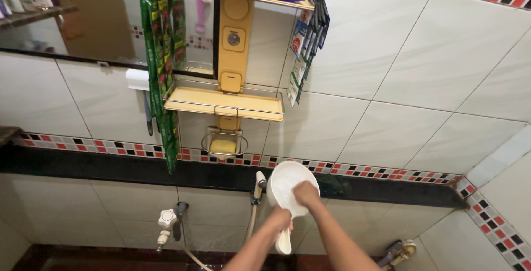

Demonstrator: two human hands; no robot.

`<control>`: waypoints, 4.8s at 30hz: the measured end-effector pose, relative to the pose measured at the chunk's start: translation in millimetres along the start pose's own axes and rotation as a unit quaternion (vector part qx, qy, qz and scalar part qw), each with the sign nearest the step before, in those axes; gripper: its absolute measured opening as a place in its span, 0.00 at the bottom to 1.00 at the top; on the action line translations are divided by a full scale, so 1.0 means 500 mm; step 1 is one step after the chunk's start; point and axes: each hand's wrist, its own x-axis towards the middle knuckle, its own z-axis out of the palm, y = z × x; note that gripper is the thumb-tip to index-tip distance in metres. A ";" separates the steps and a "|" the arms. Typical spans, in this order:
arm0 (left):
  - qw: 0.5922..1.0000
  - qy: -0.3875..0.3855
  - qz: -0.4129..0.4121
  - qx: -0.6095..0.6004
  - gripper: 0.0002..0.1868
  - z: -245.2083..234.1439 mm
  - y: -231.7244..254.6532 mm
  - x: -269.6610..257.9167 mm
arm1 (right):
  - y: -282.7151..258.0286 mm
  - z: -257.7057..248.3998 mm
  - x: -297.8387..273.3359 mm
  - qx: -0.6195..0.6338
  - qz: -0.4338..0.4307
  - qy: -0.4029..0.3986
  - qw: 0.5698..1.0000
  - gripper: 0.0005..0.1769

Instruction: The person cleans a bathroom by first rinsing a white plastic bowl and then scrubbing the shower head and faucet with a green scouring pad. They use running water from the shower hose to rinse the fixtures and the pad.

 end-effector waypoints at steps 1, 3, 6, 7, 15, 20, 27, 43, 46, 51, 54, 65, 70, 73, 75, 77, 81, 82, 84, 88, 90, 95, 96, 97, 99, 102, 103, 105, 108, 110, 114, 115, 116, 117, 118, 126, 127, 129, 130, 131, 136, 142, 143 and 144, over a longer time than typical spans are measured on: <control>1.000 0.003 -0.013 0.000 0.13 0.001 -0.018 -0.002 | 0.011 0.016 -0.002 -0.111 -0.027 0.021 0.993 0.16; 1.000 0.001 -0.022 0.021 0.12 0.002 -0.056 -0.007 | 0.024 0.041 -0.014 -0.215 -0.020 0.023 0.976 0.18; 0.995 -0.012 -0.016 0.097 0.14 0.000 -0.105 -0.022 | 0.041 0.083 -0.069 -0.203 0.060 -0.014 0.977 0.20; 0.991 -0.016 -0.017 0.131 0.16 -0.001 -0.116 -0.027 | 0.049 0.099 -0.091 -0.203 0.074 -0.013 0.976 0.19; 1.000 -0.005 -0.019 0.021 0.16 -0.016 -0.119 -0.064 | -0.176 -0.051 -0.051 0.779 0.211 -0.020 0.590 0.20; 0.999 -0.005 -0.033 -0.001 0.17 -0.022 -0.097 -0.100 | -0.418 -0.540 0.068 0.778 0.004 0.031 0.627 0.22; 0.999 -0.033 0.009 -0.015 0.17 -0.030 -0.038 -0.129 | -0.310 -0.338 -0.043 0.526 -0.006 0.029 0.850 0.15; 0.996 0.087 0.005 -0.014 0.17 -0.093 -0.031 -0.245 | -0.123 0.193 -0.157 0.641 0.323 -0.032 0.695 0.17; 0.995 0.102 0.005 -0.020 0.18 -0.134 -0.040 -0.243 | -0.318 0.078 -0.078 0.739 0.238 -0.076 0.626 0.19; 0.990 0.090 -0.002 -0.106 0.18 -0.173 -0.054 -0.258 | -0.675 -0.259 0.030 0.703 0.060 -0.098 0.702 0.26; 0.989 0.090 -0.013 -0.116 0.19 -0.195 -0.026 -0.292 | -0.788 -0.349 0.020 0.739 0.069 -0.142 0.655 0.39; 0.988 0.097 0.037 -0.116 0.16 -0.251 0.028 -0.282 | -0.476 -0.025 0.012 0.401 -0.005 -0.080 0.912 0.13; 0.988 0.091 0.078 -0.095 0.16 -0.262 0.031 -0.264 | -0.323 0.186 -0.014 -0.340 -0.226 -0.047 0.912 0.18; 0.985 0.089 0.110 -0.094 0.17 -0.257 0.030 -0.280 | -0.282 0.260 -0.056 -0.280 -0.167 -0.056 0.944 0.17; 0.985 0.098 0.103 -0.095 0.19 -0.254 0.031 -0.297 | -0.271 0.300 -0.081 -0.220 -0.086 -0.085 0.968 0.16; 0.987 0.109 0.075 -0.093 0.21 -0.252 0.029 -0.317 | -0.256 0.335 -0.113 -0.071 0.019 -0.122 0.990 0.15; 0.987 0.133 0.030 -0.081 0.22 -0.269 0.046 -0.345 | -0.349 0.322 -0.105 0.724 0.369 -0.110 0.573 0.15; 0.986 0.130 0.037 -0.094 0.23 -0.280 0.055 -0.348 | -0.411 0.290 -0.082 0.788 0.379 -0.110 0.473 0.16; 0.986 0.123 0.051 -0.104 0.23 -0.288 0.065 -0.357 | -0.555 0.179 -0.023 0.858 0.295 -0.104 0.408 0.21; 0.985 0.118 0.072 -0.103 0.21 -0.289 0.082 -0.371 | -0.831 -0.079 0.059 0.756 0.036 -0.210 0.619 0.28; 0.984 0.119 0.079 -0.111 0.21 -0.295 0.098 -0.377 | -0.910 -0.160 0.043 0.665 0.042 -0.211 0.715 0.33; 0.982 0.129 0.074 -0.115 0.20 -0.318 0.108 -0.375 | -0.855 -0.185 -0.002 0.548 0.025 -0.118 0.828 0.13; 0.981 0.130 0.078 -0.122 0.19 -0.323 0.105 -0.370 | -0.818 -0.166 -0.014 0.515 -0.015 -0.119 0.849 0.12; 0.980 0.130 0.081 -0.127 0.19 -0.330 0.100 -0.366 | -0.782 -0.142 -0.025 0.482 -0.053 -0.118 0.867 0.12; 0.978 0.136 0.083 -0.132 0.18 -0.340 0.090 -0.353 | -0.725 -0.099 -0.045 0.451 -0.022 -0.054 0.891 0.10; 0.977 0.149 0.078 -0.130 0.18 -0.349 0.078 -0.334 | -0.683 -0.068 -0.084 0.087 -0.194 0.334 0.918 0.08; 0.977 0.153 0.075 -0.129 0.18 -0.356 0.075 -0.330 | -0.687 -0.068 -0.093 0.057 -0.242 0.350 0.903 0.09; 0.978 0.151 0.071 -0.128 0.18 -0.367 0.072 -0.324 | -0.700 -0.089 -0.106 -0.005 -0.336 0.377 0.863 0.11; 0.979 0.135 0.071 -0.135 0.20 -0.379 0.059 -0.326 | -0.728 -0.130 -0.086 -0.187 -0.212 0.303 0.910 0.18; 0.977 0.131 0.074 -0.149 0.21 -0.388 0.053 -0.329 | -0.746 -0.144 -0.035 -0.259 -0.185 0.242 0.916 0.25; 0.977 0.158 0.047 -0.133 0.21 -0.438 0.053 -0.339 | -0.775 -0.145 0.105 -0.256 -0.175 0.015 0.950 0.39; 0.976 0.167 0.039 -0.132 0.20 -0.447 0.049 -0.342 | -0.781 -0.129 0.129 -0.238 -0.170 -0.029 0.956 0.42; 0.975 0.176 0.031 -0.131 0.20 -0.457 0.045 -0.346 | -0.793 -0.112 0.147 -0.219 -0.166 -0.066 0.959 0.45; 0.973 0.179 0.034 -0.141 0.21 -0.465 0.038 -0.352 | -0.807 -0.085 0.156 -0.180 -0.158 -0.103 0.965 0.49; 0.971 0.183 0.037 -0.150 0.22 -0.475 0.031 -0.360 | -0.838 -0.046 0.158 -0.199 -0.167 -0.111 0.959 0.52; 0.961 0.259 0.002 -0.100 0.27 -0.535 0.069 -0.399 | -0.943 0.034 0.061 -0.233 -0.351 -0.090 0.903 0.38; 0.960 0.261 0.012 -0.099 0.27 -0.536 0.075 -0.394 | -0.909 0.001 0.064 -0.194 -0.388 -0.100 0.896 0.36; 0.960 0.261 0.008 -0.104 0.26 -0.538 0.080 -0.386 | -0.820 -0.072 0.074 -0.206 -0.416 -0.088 0.882 0.31; 0.960 0.258 -0.005 -0.110 0.25 -0.535 0.078 -0.385 | -0.775 -0.113 0.078 -0.222 -0.390 -0.062 0.891 0.29; 0.959 0.259 -0.016 -0.116 0.25 -0.539 0.081 -0.385 | -0.739 -0.152 0.086 -0.236 -0.370 -0.035 0.898 0.27; 0.969 0.225 0.009 -0.100 0.18 -0.528 0.101 -0.396 | -0.641 -0.267 0.143 -0.217 -0.178 0.142 0.949 0.23; 0.967 0.222 0.022 -0.121 0.17 -0.529 0.088 -0.419 | -0.709 -0.160 0.191 -0.294 -0.211 -0.005 0.932 0.46; 0.966 0.223 0.029 -0.129 0.17 -0.532 0.085 -0.417 | -0.730 -0.139 0.176 -0.263 -0.246 -0.039 0.932 0.54; 0.964 0.236 0.009 -0.124 0.17 -0.535 0.081 -0.414 | -0.764 -0.113 0.159 -0.255 -0.243 -0.062 0.934 0.55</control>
